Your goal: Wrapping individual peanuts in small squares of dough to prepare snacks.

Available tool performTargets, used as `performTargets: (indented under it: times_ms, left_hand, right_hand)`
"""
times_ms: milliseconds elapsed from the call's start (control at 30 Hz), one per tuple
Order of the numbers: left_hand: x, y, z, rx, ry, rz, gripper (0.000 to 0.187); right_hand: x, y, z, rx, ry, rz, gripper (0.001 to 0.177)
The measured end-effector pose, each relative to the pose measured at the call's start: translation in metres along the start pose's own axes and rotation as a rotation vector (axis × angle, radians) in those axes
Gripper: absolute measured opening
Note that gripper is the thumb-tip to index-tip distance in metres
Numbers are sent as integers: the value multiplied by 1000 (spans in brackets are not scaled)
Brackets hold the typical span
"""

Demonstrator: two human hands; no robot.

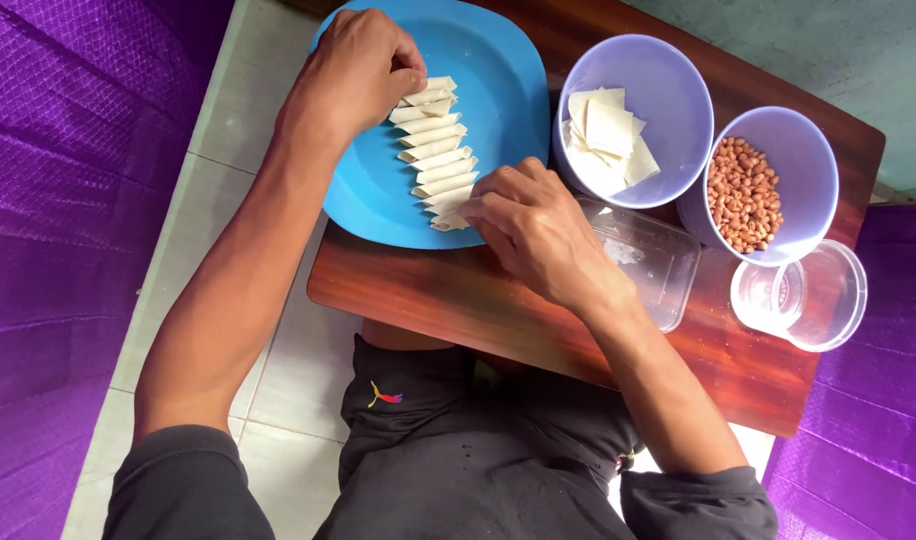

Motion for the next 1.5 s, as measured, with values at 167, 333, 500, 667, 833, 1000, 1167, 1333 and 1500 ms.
performTargets:
  times_ms: [167,333,500,667,833,1000,1167,1333,1500]
  left_hand:
    - [0,1,1,9,13,10,9]
    - [2,2,-1,-4,18,16,9]
    - [1,3,-2,-24,53,29,7]
    - [0,4,-1,-35,44,19,7]
    - [-4,2,0,-54,24,8,8]
    - [-9,3,8,-109,15,-24,9]
    - [-6,5,5,-137,42,-42,10]
    - [-4,5,3,-141,27,-49,8]
    - [-4,4,3,-154,43,-63,9]
  right_hand:
    - [-1,-1,-1,12,-13,-52,11]
    - [2,0,-3,1,-32,-45,8]
    - [4,1,-3,15,-80,-48,4]
    - [0,1,-6,29,-62,-50,9]
    - [-10,-3,-13,19,-33,-13,18]
    - [-24,-9,-19,2,3,65,21]
    - [-28,-9,-20,-6,3,103,19]
    - [-28,-9,-19,3,2,112,19]
    - [-26,-8,-19,9,6,110,17]
Point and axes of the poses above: each hand's wrist, its own y-axis towards the middle knuckle, its own x-axis out of the palm, z = x × y, the point moved 4 cm from there along y, towards the middle knuckle, and after that the axes turned 7 degrees about -z, right-handed, at the moved point
